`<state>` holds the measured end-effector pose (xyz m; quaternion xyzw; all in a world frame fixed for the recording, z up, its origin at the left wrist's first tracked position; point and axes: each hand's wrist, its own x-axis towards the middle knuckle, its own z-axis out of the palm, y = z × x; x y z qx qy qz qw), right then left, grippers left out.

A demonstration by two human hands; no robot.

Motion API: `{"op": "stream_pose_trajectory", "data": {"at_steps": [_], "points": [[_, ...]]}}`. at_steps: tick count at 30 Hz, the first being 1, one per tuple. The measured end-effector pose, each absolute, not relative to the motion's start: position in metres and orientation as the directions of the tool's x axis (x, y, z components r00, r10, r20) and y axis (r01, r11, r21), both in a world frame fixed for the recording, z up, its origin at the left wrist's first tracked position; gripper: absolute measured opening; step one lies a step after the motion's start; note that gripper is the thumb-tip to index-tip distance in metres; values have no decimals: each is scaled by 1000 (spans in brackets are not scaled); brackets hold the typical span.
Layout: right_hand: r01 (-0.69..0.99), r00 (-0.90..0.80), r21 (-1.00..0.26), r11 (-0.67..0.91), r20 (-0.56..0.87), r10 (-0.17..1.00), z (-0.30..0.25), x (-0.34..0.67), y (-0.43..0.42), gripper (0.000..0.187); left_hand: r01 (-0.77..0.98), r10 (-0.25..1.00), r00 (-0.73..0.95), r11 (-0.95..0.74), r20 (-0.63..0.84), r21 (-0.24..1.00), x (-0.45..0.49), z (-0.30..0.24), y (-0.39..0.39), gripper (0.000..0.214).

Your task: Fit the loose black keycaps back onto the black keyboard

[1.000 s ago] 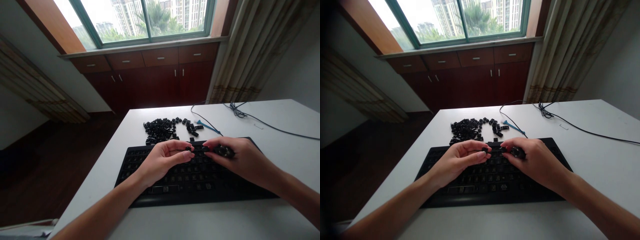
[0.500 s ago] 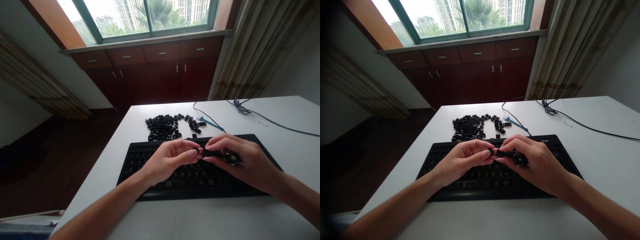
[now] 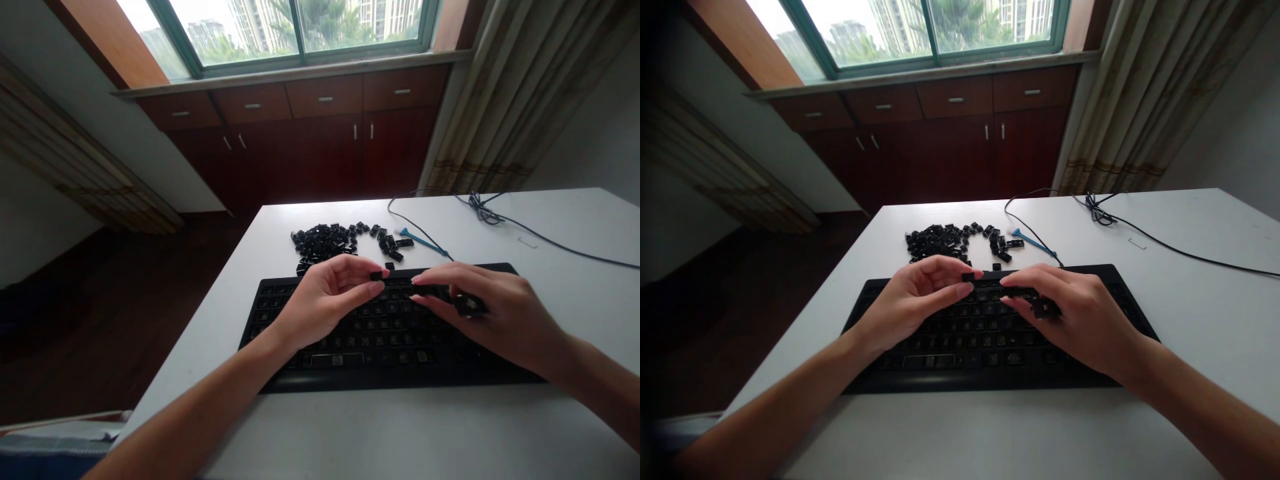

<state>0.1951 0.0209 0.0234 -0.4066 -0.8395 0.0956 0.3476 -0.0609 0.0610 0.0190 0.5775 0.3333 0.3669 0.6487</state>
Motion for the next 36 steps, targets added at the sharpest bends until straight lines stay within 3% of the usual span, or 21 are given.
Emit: {"op": "stream_pose_trajectory", "data": {"at_steps": [5,12,19,24,31,36], "points": [[577,-472,-437,689,510,719,17,195,21,16,-16,887,457,-60,60,998,-65,17,68,26],[555,-626,-333,763,437,646,8,190,20,8,6,872,490,4,-7,1000,-62,9,68,29],[531,-747,-189,826,355,562,15,201,23,18,-82,864,502,76,-24,994,-65,9,72,27],[508,-763,-199,838,348,545,17,206,25,16,-105,865,501,102,-36,989,-66,9,73,30],[513,-680,-315,799,419,601,13,196,21,15,-113,860,511,86,-16,990,-66,6,73,29],[493,-722,-244,835,421,549,8,189,18,17,-102,857,515,84,-19,991,-66,6,73,29]]}}
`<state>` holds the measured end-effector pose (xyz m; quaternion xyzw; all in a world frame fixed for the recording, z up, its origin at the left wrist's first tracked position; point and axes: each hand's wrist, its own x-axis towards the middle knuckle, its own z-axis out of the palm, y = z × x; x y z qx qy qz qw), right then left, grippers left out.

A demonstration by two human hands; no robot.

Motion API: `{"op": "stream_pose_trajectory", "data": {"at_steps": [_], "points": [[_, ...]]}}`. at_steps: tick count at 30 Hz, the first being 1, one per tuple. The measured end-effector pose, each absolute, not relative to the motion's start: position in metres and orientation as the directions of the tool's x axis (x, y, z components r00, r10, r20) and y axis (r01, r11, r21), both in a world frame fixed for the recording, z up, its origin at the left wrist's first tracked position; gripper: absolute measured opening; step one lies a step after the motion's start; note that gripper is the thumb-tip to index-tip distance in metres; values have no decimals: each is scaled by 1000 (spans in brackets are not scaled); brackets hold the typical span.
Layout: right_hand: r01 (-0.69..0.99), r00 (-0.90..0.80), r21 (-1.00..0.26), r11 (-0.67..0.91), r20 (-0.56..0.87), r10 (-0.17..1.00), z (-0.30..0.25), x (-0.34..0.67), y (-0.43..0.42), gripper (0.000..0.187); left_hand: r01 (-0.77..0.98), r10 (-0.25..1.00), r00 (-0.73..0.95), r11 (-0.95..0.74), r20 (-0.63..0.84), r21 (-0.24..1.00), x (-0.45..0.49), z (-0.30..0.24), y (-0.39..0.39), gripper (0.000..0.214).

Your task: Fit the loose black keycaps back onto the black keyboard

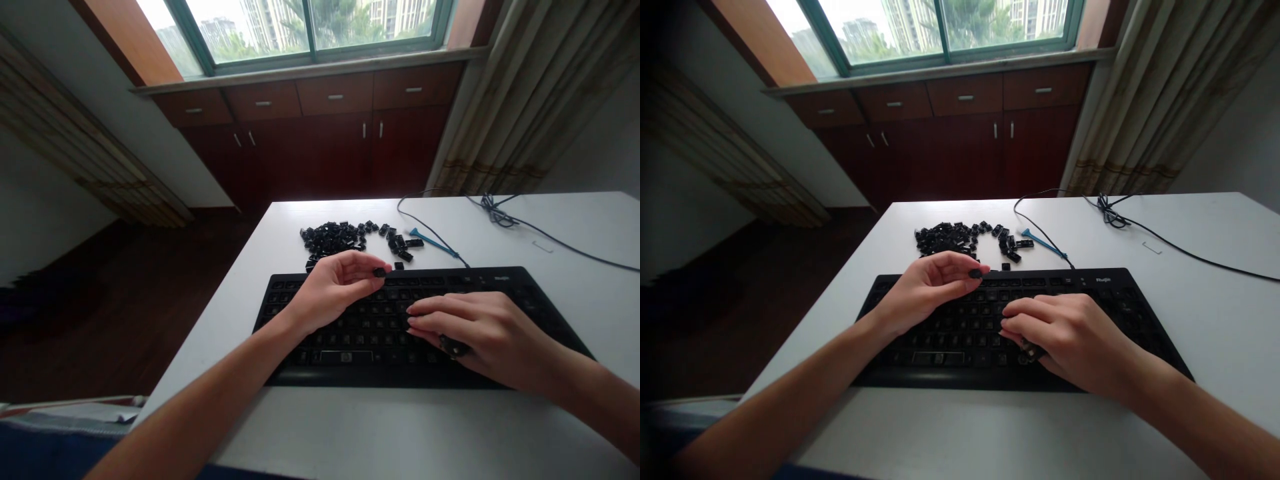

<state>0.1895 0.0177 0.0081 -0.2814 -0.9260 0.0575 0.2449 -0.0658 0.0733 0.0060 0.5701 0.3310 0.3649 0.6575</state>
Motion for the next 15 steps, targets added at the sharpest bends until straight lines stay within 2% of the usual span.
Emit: {"op": "stream_pose_trajectory", "data": {"at_steps": [9,15], "points": [[518,-731,-177,837,416,540,14,184,11,13,-59,855,519,58,-19,997,-66,7,74,30],[543,-672,-237,805,452,586,14,180,10,6,-81,855,518,64,-13,995,-66,7,73,30]]}}
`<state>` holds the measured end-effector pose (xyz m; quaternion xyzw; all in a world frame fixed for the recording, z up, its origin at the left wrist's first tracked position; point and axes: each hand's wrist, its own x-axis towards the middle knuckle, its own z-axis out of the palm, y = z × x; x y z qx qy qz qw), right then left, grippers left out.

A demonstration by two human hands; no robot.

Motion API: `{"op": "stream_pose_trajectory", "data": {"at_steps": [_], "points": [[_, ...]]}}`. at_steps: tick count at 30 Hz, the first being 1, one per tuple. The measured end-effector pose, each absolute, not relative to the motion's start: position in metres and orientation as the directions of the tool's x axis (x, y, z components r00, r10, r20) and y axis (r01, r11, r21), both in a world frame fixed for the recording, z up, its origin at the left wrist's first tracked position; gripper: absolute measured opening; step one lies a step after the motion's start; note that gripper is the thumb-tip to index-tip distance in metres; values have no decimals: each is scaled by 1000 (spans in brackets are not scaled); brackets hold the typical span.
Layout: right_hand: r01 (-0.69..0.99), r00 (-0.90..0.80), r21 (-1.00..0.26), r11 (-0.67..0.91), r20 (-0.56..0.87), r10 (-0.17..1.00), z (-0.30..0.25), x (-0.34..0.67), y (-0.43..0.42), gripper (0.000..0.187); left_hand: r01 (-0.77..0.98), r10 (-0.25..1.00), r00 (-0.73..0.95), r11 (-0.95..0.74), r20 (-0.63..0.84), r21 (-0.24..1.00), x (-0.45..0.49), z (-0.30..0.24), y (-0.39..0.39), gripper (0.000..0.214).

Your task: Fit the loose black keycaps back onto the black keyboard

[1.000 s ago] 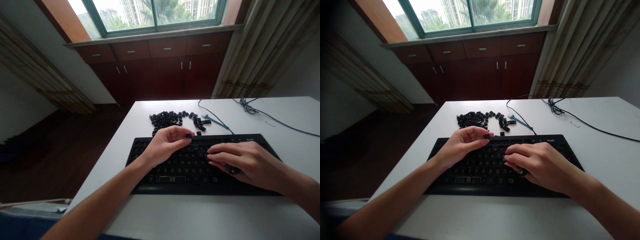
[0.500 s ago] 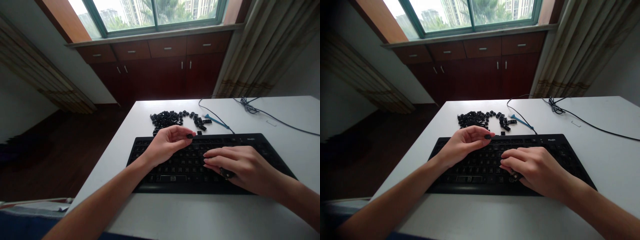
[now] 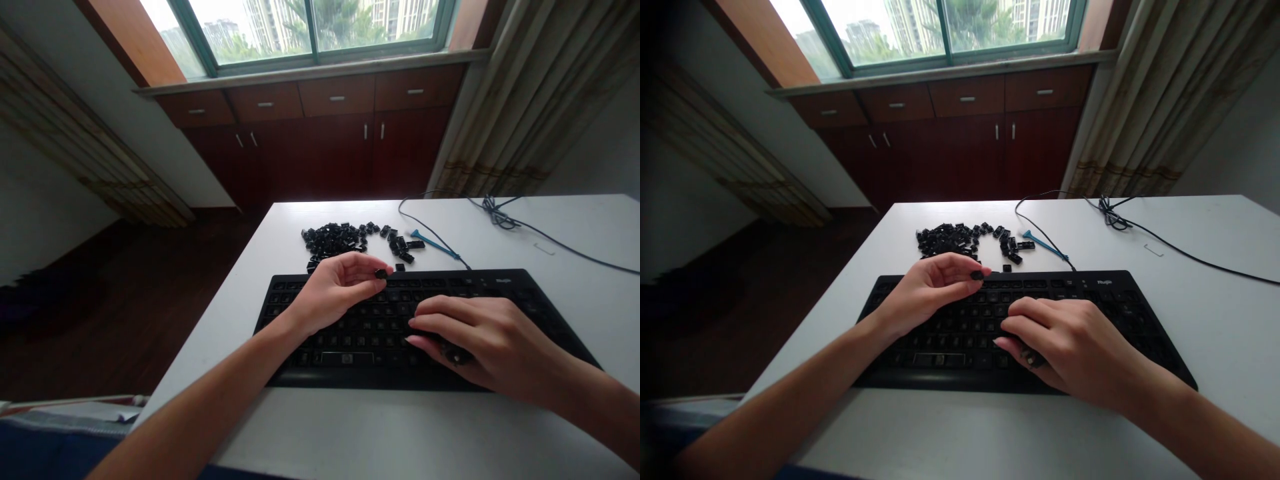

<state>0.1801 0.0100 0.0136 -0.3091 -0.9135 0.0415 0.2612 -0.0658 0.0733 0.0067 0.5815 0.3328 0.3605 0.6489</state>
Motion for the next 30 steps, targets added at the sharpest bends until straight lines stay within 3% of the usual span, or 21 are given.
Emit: {"op": "stream_pose_trajectory", "data": {"at_steps": [3,5,8,10,17,23,27,30], "points": [[505,-559,-369,780,549,621,18,184,10,18,-90,857,515,68,-12,994,-66,6,73,32],[436,-431,-554,709,563,705,24,185,9,31,-85,860,511,68,-15,994,-67,6,74,35],[202,-252,-869,452,400,881,36,174,10,43,-89,865,502,60,-7,994,-67,4,75,37],[-4,-217,-954,299,292,931,47,160,13,50,-95,869,495,42,10,995,-66,3,75,35],[-323,-249,-927,193,280,927,67,119,18,53,-107,882,471,27,26,994,-63,5,75,29],[-174,-279,-978,118,163,946,36,116,14,55,-153,887,462,54,23,987,-62,7,75,28],[-267,-234,-944,194,259,937,41,118,15,55,-123,891,454,49,12,991,-62,7,75,28],[-211,-233,-944,252,299,925,38,118,20,54,-117,888,459,42,17,992,-63,6,75,27]]}}
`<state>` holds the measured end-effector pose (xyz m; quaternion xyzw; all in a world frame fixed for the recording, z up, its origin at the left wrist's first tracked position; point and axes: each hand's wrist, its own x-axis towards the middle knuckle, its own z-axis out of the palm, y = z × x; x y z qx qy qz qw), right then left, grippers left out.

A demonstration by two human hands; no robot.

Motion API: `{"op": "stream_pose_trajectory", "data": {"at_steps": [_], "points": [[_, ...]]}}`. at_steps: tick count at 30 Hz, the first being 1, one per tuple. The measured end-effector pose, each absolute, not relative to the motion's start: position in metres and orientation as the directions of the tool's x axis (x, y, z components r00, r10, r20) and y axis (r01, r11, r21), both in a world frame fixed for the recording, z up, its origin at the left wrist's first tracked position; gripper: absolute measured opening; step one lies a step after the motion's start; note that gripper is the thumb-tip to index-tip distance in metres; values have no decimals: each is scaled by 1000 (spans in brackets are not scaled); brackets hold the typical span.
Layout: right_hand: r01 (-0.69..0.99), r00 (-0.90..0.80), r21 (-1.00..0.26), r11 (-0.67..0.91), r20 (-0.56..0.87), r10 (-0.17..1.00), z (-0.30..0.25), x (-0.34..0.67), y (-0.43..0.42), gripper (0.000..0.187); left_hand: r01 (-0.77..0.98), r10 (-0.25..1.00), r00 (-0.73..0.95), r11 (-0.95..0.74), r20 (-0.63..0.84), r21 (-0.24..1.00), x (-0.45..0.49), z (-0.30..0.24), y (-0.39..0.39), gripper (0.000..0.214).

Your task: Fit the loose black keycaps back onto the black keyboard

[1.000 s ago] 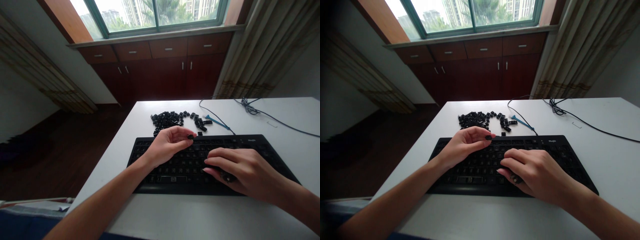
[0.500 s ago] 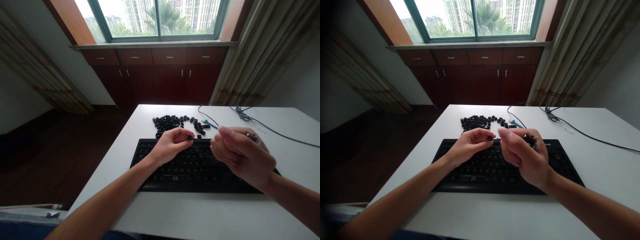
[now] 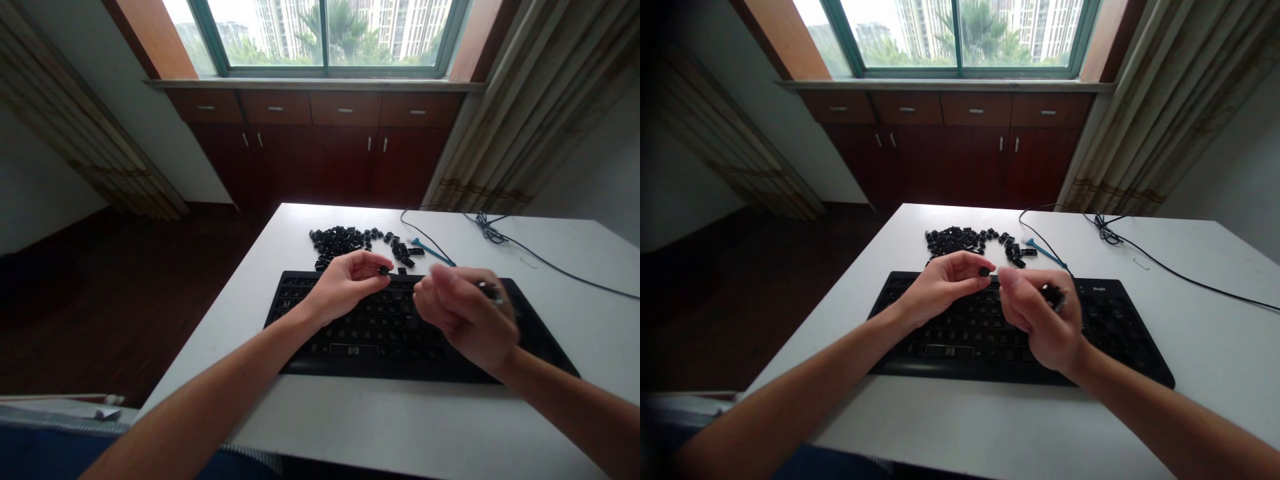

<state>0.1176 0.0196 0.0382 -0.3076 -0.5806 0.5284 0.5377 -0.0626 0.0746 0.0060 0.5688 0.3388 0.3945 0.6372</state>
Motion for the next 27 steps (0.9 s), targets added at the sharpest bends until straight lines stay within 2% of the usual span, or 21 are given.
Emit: {"op": "stream_pose_trajectory", "data": {"at_steps": [2,7,11,16,18,20,22,23,25,27], "points": [[-136,-232,-952,275,301,925,33,118,23,54,-132,886,462,45,21,990,-63,6,75,27],[-132,-216,-944,303,326,920,30,122,20,55,-137,882,471,63,9,989,-63,7,74,28],[-52,-264,-947,316,318,911,30,120,19,55,-144,879,476,65,11,987,-63,7,74,27],[-72,-295,-957,281,289,911,48,124,28,54,-146,877,480,49,27,988,-64,3,74,29],[66,-299,-941,331,298,907,54,134,31,49,-130,876,481,41,27,991,-64,3,74,29],[296,-346,-835,463,358,867,52,148,32,36,-125,880,475,40,25,991,-64,4,74,29],[466,-510,-615,636,400,761,44,165,31,12,-121,882,471,44,18,992,-64,5,73,29],[484,-608,-513,709,385,694,39,173,30,8,-115,883,469,47,13,992,-64,6,73,29],[483,-719,-403,778,324,614,28,185,27,24,-103,882,471,48,6,994,-63,6,73,29],[486,-747,-369,792,296,596,20,192,24,31,-93,879,476,45,5,995,-63,6,73,29]]}}
